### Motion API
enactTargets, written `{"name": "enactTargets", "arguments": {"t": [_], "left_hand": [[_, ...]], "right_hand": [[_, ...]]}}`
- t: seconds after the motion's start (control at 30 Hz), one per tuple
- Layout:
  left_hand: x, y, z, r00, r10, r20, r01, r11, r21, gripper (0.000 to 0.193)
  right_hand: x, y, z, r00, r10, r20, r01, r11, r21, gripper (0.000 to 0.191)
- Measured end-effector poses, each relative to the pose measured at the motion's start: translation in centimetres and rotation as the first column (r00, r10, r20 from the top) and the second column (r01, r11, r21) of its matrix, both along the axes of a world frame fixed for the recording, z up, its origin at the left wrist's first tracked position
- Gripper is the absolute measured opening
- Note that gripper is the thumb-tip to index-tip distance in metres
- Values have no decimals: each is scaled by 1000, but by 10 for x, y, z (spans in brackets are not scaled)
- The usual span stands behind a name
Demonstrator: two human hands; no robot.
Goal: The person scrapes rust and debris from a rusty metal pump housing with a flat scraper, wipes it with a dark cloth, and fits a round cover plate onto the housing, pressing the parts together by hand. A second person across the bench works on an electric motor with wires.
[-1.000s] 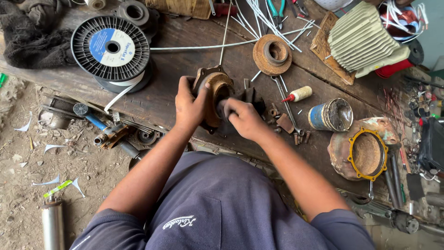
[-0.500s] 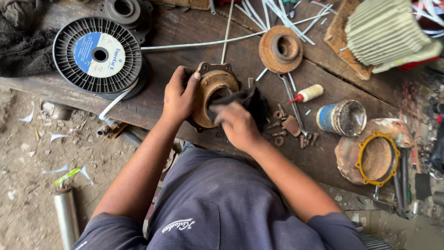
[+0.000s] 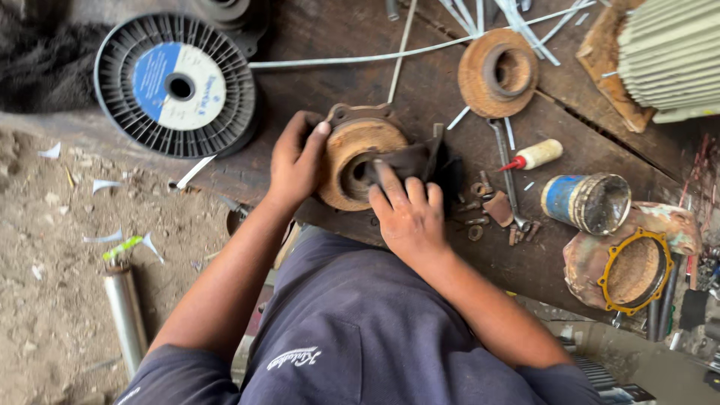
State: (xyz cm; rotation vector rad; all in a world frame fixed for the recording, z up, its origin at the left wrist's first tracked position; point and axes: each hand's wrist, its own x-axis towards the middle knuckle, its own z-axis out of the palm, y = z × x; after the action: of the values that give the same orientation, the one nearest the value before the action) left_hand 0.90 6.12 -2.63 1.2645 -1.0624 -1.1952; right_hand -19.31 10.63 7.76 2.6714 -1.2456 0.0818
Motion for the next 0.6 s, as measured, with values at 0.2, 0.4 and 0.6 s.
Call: {"name": "enactTargets", "arguments": {"t": [0.2, 0.4, 0.6], "left_hand": [[4, 0, -1, 999, 16, 38, -17, 999, 36, 23], [11, -3, 3, 998, 38, 55, -43, 996, 84, 26], [16, -6, 2, 998, -33, 53, 27, 993, 115, 28]], "right_hand": [[22, -2, 3, 913, -214, 347, 14, 867, 497, 16], [7, -13, 13, 900, -215, 379, -60, 801, 596, 13], [-56, -10, 25, 532, -666, 522, 243, 711, 660, 18]]}}
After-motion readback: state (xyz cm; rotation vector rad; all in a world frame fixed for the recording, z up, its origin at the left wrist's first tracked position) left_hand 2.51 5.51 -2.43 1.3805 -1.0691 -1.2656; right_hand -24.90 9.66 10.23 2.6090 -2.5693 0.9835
